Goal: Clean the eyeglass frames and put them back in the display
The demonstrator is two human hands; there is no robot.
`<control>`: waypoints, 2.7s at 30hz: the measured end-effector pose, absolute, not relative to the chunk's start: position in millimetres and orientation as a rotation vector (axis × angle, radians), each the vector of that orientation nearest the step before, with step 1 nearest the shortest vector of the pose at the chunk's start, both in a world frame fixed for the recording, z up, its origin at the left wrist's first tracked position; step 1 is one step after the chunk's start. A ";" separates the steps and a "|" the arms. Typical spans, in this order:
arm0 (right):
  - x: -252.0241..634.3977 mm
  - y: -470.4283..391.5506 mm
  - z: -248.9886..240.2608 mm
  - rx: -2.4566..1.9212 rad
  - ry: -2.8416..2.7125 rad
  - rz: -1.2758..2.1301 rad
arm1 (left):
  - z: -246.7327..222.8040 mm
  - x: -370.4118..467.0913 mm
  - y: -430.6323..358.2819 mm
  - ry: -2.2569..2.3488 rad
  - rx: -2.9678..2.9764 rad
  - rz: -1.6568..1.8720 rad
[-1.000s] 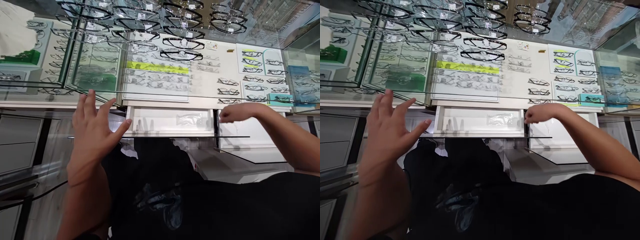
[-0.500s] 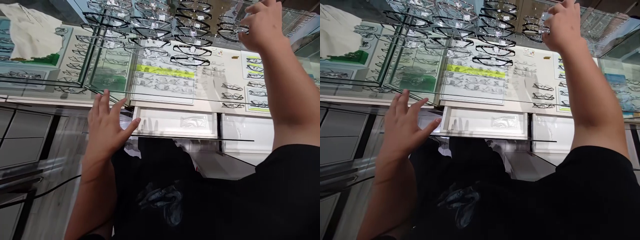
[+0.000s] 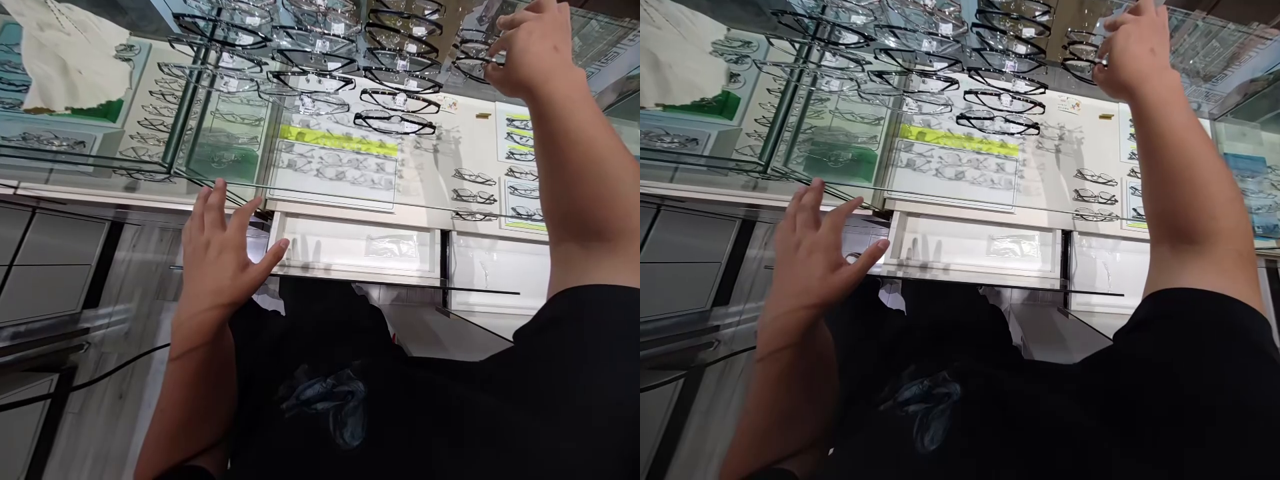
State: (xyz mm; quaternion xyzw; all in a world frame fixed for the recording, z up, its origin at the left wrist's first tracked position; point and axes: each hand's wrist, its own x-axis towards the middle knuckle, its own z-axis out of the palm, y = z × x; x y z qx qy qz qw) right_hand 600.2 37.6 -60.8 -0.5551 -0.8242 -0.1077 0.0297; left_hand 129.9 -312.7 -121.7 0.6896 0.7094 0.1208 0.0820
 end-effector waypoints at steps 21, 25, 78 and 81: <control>592.5 31.3 -50.2 -1.828 -2.551 -0.161 | -120.3 131.0 -314.0 2.113 2.051 0.392; 595.5 31.2 -56.7 -1.795 -2.530 -0.251 | -120.5 131.0 -313.7 2.118 2.037 0.390; 719.5 22.6 -256.6 -2.104 -2.572 -0.202 | -123.8 127.0 -311.9 2.093 2.095 0.444; 720.1 17.2 -253.4 -2.106 -2.573 -0.114 | -121.6 129.2 -312.5 2.103 2.055 0.425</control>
